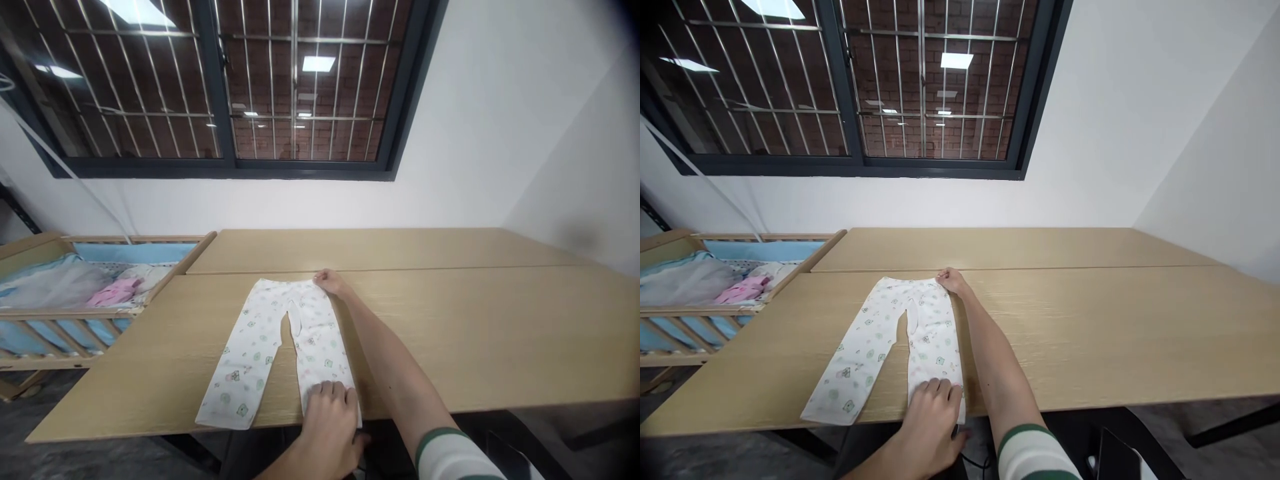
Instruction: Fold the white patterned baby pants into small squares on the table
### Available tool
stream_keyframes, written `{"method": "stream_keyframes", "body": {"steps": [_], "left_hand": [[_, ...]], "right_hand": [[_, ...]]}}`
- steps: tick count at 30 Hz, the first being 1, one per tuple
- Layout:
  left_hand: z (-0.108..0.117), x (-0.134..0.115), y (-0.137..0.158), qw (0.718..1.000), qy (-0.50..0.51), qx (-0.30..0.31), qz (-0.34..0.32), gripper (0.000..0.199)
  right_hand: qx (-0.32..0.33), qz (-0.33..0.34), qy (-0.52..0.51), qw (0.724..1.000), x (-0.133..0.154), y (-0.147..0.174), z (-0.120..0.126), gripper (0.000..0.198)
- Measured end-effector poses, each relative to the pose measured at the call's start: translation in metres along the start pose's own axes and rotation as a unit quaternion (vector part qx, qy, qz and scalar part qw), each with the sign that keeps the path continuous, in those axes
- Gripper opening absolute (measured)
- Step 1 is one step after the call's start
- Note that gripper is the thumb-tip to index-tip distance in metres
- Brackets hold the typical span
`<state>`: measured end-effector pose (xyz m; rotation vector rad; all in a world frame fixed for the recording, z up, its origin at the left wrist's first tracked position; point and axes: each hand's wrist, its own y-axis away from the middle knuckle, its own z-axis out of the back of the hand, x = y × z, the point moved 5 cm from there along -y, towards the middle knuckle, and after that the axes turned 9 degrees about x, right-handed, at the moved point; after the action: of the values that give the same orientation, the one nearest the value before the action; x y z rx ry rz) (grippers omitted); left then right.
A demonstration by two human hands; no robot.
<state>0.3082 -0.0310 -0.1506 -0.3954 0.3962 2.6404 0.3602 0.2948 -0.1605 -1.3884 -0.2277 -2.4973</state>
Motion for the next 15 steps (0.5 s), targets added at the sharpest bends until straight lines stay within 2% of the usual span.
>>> {"method": "stream_keyframes", "body": {"steps": [2,8,12,15], "left_hand": [[-0.004,0.001,-0.003,1.000,-0.002,0.002,-0.004,0.036],[0.006,0.008,0.000,0.997,0.016,-0.015,-0.068,0.026],[0.011,0.011,0.005,0.997,0.058,-0.026,-0.050,0.021],[0.022,0.021,0.010,0.991,0.129,-0.042,-0.003,0.013]], "right_hand": [[0.002,-0.005,-0.003,1.000,0.000,0.000,0.000,0.012],[0.000,-0.016,-0.010,1.000,0.001,0.001,0.001,0.014],[-0.008,-0.015,-0.018,1.000,0.002,0.004,0.000,0.018],[-0.027,-0.017,-0.025,0.999,0.007,0.005,-0.002,0.019]]}}
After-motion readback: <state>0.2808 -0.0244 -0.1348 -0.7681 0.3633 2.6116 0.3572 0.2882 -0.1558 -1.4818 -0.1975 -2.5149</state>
